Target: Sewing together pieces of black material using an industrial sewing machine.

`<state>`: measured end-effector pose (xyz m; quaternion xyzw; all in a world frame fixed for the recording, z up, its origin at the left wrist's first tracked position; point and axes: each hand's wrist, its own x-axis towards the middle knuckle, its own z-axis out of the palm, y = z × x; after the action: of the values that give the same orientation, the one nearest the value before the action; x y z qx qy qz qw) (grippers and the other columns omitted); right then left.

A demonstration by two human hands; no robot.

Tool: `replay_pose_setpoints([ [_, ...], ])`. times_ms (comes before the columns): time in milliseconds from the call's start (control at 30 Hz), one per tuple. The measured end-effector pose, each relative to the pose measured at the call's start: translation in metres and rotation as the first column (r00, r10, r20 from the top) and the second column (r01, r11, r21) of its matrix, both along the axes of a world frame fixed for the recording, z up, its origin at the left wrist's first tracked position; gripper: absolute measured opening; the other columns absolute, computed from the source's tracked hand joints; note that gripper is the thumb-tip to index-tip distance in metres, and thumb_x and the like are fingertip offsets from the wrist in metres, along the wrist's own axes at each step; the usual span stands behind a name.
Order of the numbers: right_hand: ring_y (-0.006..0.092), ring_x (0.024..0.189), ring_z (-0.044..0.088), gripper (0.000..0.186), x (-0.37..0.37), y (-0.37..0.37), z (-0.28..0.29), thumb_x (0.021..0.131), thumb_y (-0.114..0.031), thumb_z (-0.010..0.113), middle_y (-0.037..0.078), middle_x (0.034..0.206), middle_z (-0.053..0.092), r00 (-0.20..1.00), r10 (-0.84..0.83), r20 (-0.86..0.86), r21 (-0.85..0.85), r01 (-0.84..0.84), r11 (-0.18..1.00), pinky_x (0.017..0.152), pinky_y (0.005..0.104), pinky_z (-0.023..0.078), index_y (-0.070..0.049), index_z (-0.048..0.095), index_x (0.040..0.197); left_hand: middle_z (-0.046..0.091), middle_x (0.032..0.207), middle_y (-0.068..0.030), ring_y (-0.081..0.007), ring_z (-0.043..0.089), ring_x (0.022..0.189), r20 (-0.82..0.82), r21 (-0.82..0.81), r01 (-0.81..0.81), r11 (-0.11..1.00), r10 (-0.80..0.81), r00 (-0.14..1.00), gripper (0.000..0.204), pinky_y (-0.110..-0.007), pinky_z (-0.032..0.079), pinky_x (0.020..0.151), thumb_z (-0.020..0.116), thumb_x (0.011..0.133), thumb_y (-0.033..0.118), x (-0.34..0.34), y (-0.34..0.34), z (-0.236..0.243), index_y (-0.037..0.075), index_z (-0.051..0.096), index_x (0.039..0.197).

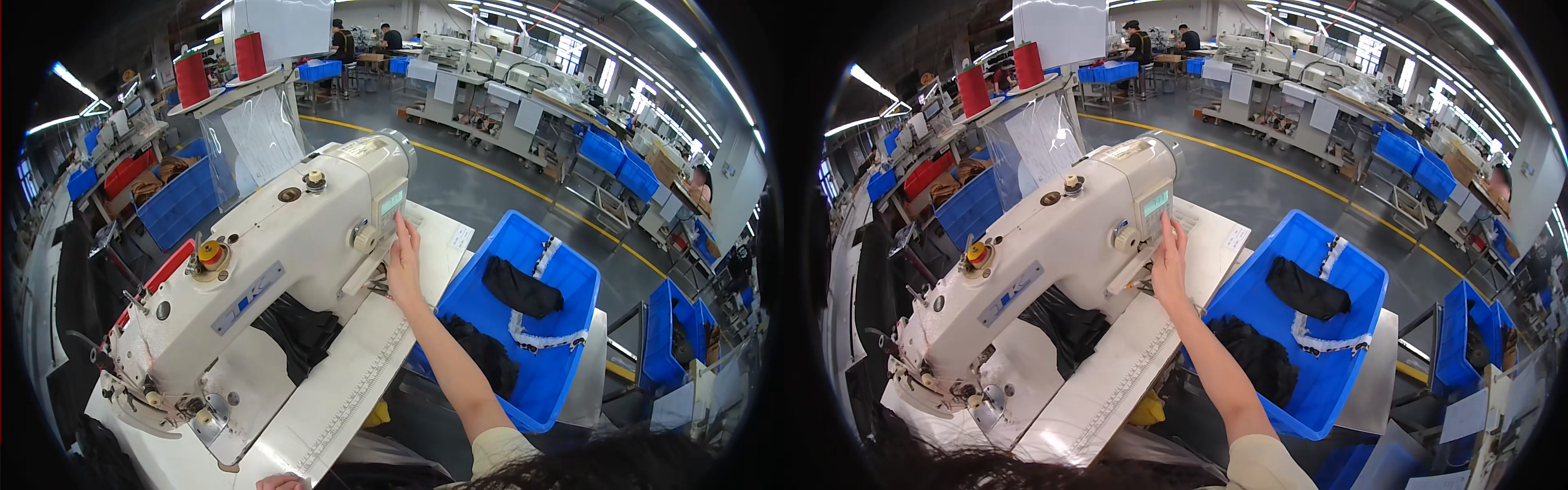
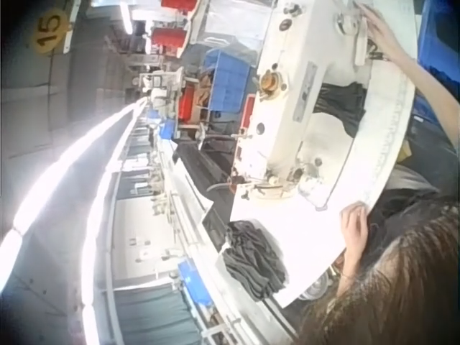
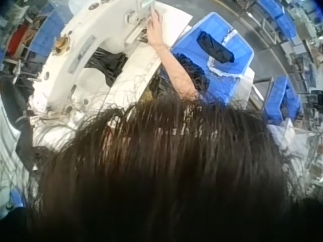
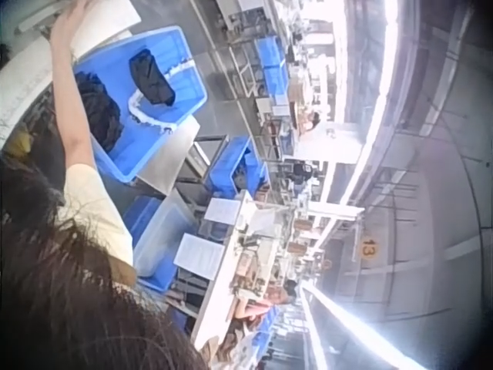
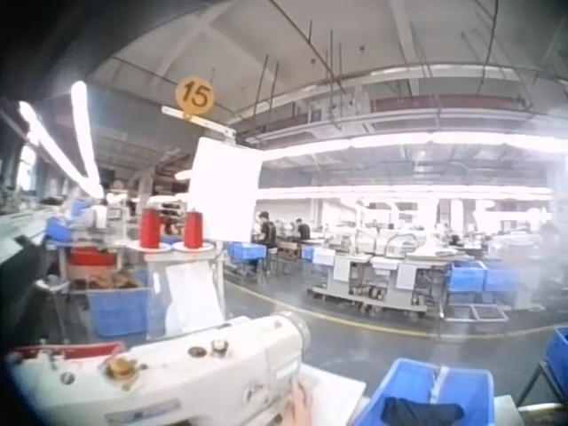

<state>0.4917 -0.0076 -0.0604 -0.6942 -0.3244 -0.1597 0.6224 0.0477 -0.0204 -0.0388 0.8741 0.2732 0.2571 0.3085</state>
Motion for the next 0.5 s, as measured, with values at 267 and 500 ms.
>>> replay_pose_setpoints([
  [267, 0.0289, 0.110, 0.047, 0.054, -0.001, -0.003, 0.005, 0.086, 0.007, 0.041, 0.017, 0.129, 0.034, 0.971, -0.223, 0.084, -0.191, 0.235, 0.953, 0.091, 0.0359, 0.041, -0.013, 0.042, 0.136, 0.060, 0.097, -0.0173, -0.0319, 0.057, 0.091, 0.053, -0.021, -0.039, 0.999, 0.040, 0.998, 0.008, -0.038, 0.044, 0.083, 0.060, 0.082, -0.002, 0.003, -0.007, -0.002, -0.003, 0.060, 0.090],
  [500, 0.0187, 0.095, 0.044, 0.023, -0.010, -0.003, -0.005, 0.091, -0.013, 0.047, 0.008, 0.102, 0.045, 0.961, -0.274, 0.025, 0.373, 0.245, 0.895, 0.086, 0.0317, 0.036, -0.001, 0.050, 0.111, 0.061, 0.084, -0.0094, -0.0162, 0.058, 0.071, 0.297, -0.367, 0.102, 0.925, 0.012, 0.955, 0.008, -0.029, 0.048, 0.065, 0.058, 0.086, 0.001, 0.001, -0.014, -0.010, -0.001, 0.062, 0.093],
])
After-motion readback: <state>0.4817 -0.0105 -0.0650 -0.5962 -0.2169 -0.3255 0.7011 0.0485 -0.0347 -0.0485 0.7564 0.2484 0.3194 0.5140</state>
